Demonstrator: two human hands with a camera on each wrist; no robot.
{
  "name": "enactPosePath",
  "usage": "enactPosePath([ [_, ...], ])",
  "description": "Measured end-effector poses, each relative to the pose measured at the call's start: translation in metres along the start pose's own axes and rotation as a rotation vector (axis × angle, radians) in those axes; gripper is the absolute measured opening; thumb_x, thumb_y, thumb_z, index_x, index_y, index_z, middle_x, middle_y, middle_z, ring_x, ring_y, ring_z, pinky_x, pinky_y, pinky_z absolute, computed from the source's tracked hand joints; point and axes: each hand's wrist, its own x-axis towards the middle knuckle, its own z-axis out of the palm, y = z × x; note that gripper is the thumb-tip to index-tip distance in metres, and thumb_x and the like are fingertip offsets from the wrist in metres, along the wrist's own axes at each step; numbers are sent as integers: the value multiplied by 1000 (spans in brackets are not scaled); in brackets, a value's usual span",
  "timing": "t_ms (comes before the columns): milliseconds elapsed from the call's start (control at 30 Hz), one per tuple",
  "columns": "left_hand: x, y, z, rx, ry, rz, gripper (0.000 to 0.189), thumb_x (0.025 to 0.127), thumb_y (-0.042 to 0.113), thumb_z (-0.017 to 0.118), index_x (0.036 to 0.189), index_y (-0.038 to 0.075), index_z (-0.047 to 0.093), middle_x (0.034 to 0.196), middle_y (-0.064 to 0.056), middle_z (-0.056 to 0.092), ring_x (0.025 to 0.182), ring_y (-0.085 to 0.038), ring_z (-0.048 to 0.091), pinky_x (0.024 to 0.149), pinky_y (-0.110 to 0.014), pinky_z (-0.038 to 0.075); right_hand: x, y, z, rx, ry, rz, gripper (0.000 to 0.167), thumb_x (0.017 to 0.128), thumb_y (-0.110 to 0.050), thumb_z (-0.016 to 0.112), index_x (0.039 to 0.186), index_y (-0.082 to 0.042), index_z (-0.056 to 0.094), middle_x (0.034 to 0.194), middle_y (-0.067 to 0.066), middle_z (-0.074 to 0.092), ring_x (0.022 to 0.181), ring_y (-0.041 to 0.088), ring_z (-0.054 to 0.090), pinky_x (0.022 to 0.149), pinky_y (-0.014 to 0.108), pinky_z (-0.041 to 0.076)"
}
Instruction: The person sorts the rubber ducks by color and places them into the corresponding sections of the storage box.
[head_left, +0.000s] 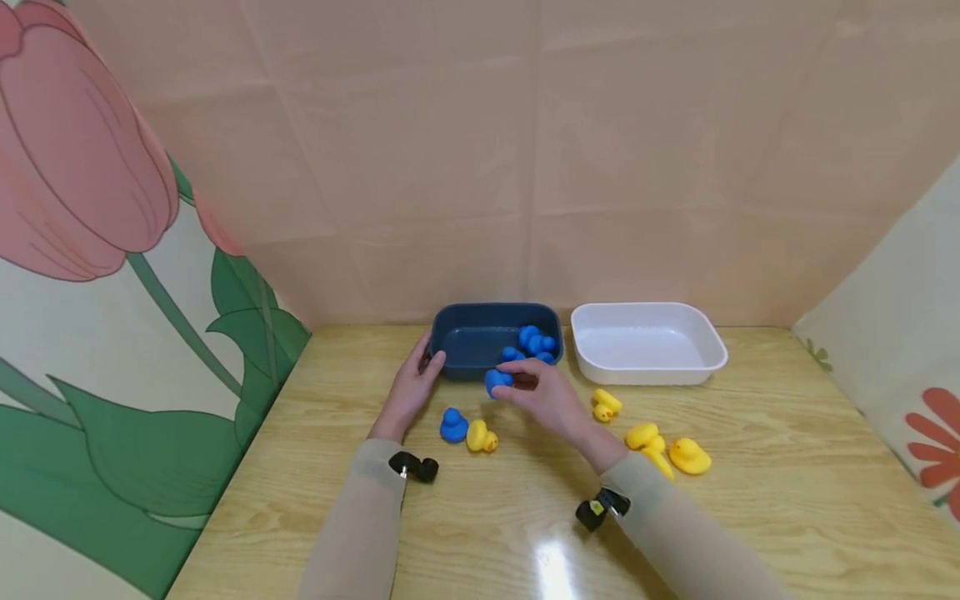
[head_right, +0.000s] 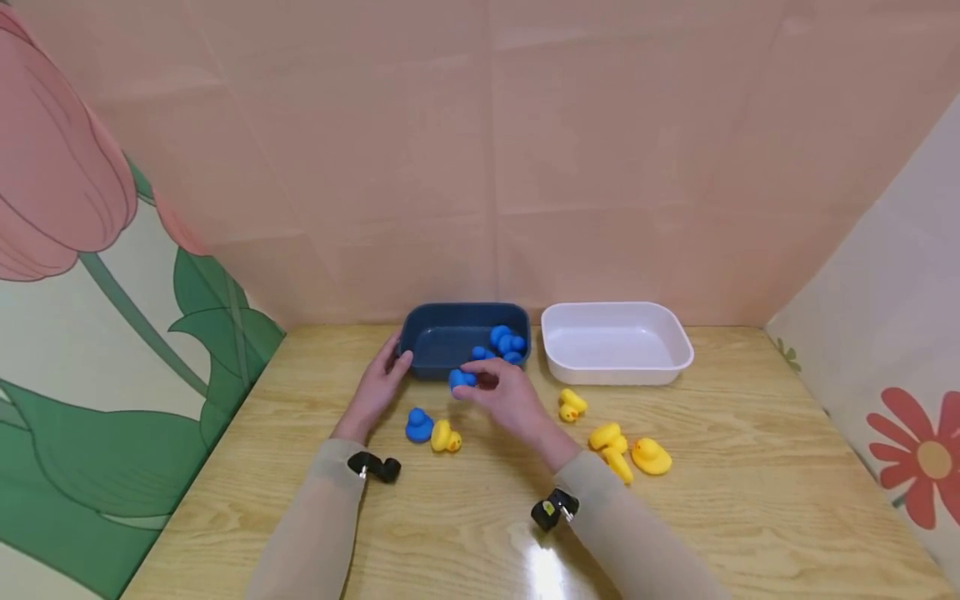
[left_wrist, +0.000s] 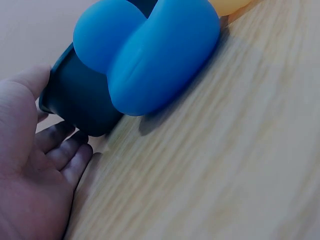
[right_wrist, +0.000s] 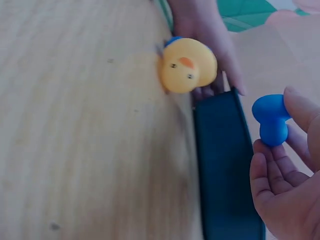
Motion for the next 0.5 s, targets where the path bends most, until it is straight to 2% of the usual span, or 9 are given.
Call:
enactPosePath([
  [133, 2, -1, 0, -6, -1, 5, 83, 110, 67, 54, 176, 22, 32, 178, -5, 37, 161, -27, 37, 131, -47, 32, 3, -4, -9, 44, 25, 0, 44, 98, -34, 88, 135, -13, 78, 140, 7, 72, 121, 27, 72, 104, 42, 61],
  [367, 0, 0, 0, 3, 3, 3, 83, 110, 66, 54, 176, 22, 32, 178, -4, 35, 162, -27, 36, 131, -48, 31, 7, -15, -25, 34, 82, -7, 45, 100, -31, 85, 139, -10, 76, 136, 9, 74, 118, 28, 72, 100, 39, 63],
  [500, 0, 2, 1, -4, 5, 3, 78, 113, 58, 56, 176, 19, 31, 178, -6, 36, 161, -29, 38, 131, -49, 33, 9, -17, -33, 34, 95, 1, 48, 101, -33, 84, 142, -10, 74, 138, 10, 72, 118, 29, 70, 100, 41, 62],
])
